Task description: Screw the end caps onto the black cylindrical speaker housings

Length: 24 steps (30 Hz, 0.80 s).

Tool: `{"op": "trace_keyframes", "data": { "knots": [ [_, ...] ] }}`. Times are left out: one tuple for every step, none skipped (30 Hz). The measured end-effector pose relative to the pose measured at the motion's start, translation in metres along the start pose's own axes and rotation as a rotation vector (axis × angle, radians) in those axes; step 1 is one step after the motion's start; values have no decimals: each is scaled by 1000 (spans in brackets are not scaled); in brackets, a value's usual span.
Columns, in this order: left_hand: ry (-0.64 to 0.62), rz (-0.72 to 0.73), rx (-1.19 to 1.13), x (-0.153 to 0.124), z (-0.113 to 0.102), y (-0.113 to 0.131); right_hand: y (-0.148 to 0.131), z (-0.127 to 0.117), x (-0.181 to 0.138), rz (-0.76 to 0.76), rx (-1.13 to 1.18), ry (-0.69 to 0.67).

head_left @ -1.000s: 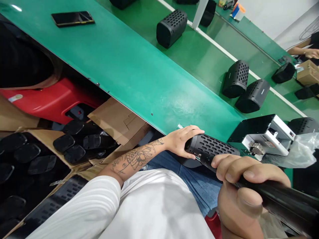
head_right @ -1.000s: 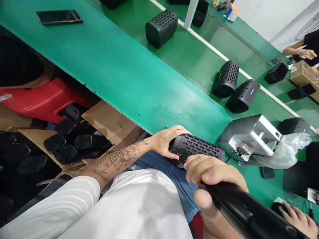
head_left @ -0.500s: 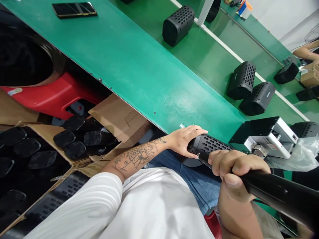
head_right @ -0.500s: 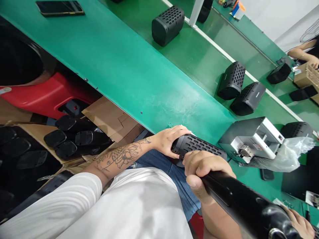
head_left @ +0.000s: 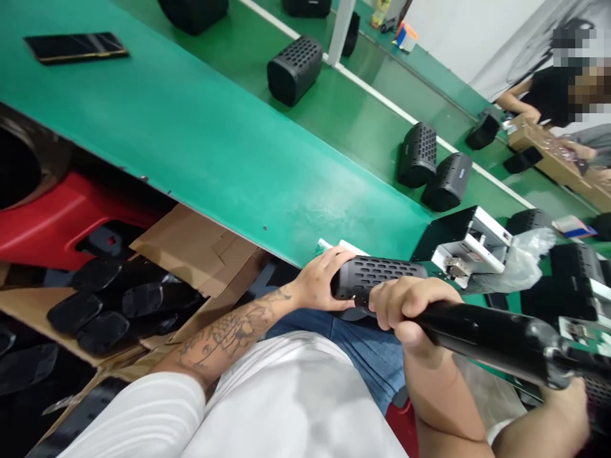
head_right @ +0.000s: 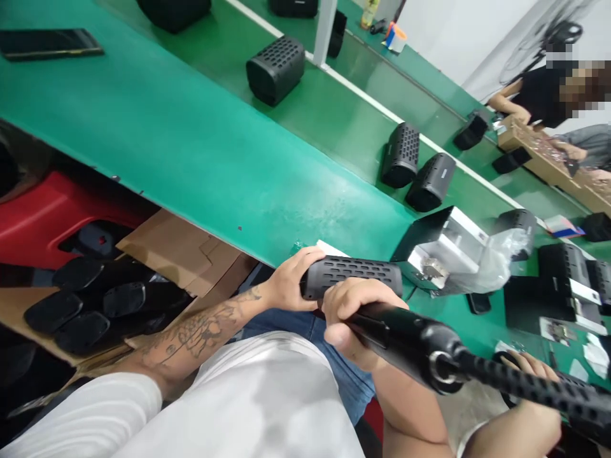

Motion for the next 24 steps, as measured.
{"op": "trace_keyframes", "data": {
  "knots": [
    [82, -31, 64, -13, -1, 5, -8, -15, 1, -23, -17, 54],
    [160, -62, 136, -29, -1, 11, -16, -35, 3, -61, -59, 121],
    [228, -89, 199, -45, -1, 18, -26, -61, 4, -116, -132, 214],
    [273, -105, 246, -61, 0, 25, -35, -91, 4, -175, -242, 344],
    [282, -100, 276, -76, 3, 32, -46, -122, 2, -260, -375, 476],
    [268, -74, 295, -87, 7, 40, -54, -156, -6, -324, -533, 687],
    [234, -28, 302, -96, 13, 47, -57, -185, -12, -340, -662, 842],
    [183, 35, 297, -102, 20, 53, -54, -207, -13, -341, -712, 900],
    [119, 107, 280, -104, 27, 59, -50, -226, -15, -331, -750, 952],
    [51, 181, 250, -104, 35, 65, -43, -241, -16, -314, -763, 967],
    [-13, 258, 215, -101, 41, 70, -36, -253, -16, -294, -762, 967],
    [-61, 336, 184, -95, 45, 75, -30, -261, -18, -270, -762, 968],
    [-92, 411, 165, -86, 46, 81, -25, -266, -20, -244, -762, 965],
    [-111, 480, 168, -73, 44, 87, -20, -269, -22, -217, -760, 959],
    [-133, 537, 199, -57, 41, 92, -17, -270, -25, -191, -758, 951],
    [-167, 569, 254, -37, 38, 95, -15, -270, -28, -171, -756, 946],
    [-236, 577, 321, -16, 36, 96, -14, -269, -30, -155, -755, 942],
    [-342, 536, 407, 7, 36, 93, -14, -267, -32, -145, -754, 942],
    [-448, 468, 476, 29, 36, 87, -14, -265, -33, -138, -752, 943],
    [-539, 423, 507, 46, 36, 84, -15, -262, -33, -133, -749, 944],
    [-607, 384, 531, 61, 36, 81, -17, -259, -33, -132, -744, 948],
    [-637, 346, 560, 72, 38, 78, -20, -255, -33, -137, -738, 953],
    [-634, 308, 596, 80, 40, 76, -25, -251, -33, -146, -730, 959],
    [-605, 263, 646, 86, 43, 74, -30, -246, -34, -160, -724, 967]
  ]
}}
Point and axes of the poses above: each hand's wrist, its own x-axis towards the middle knuckle, its own z-axis out of the palm, y = z × x, the point moved 8 cm from there along x, towards the middle knuckle, and after that the axes turned 8 degrees about -z, right-handed, at the moved point
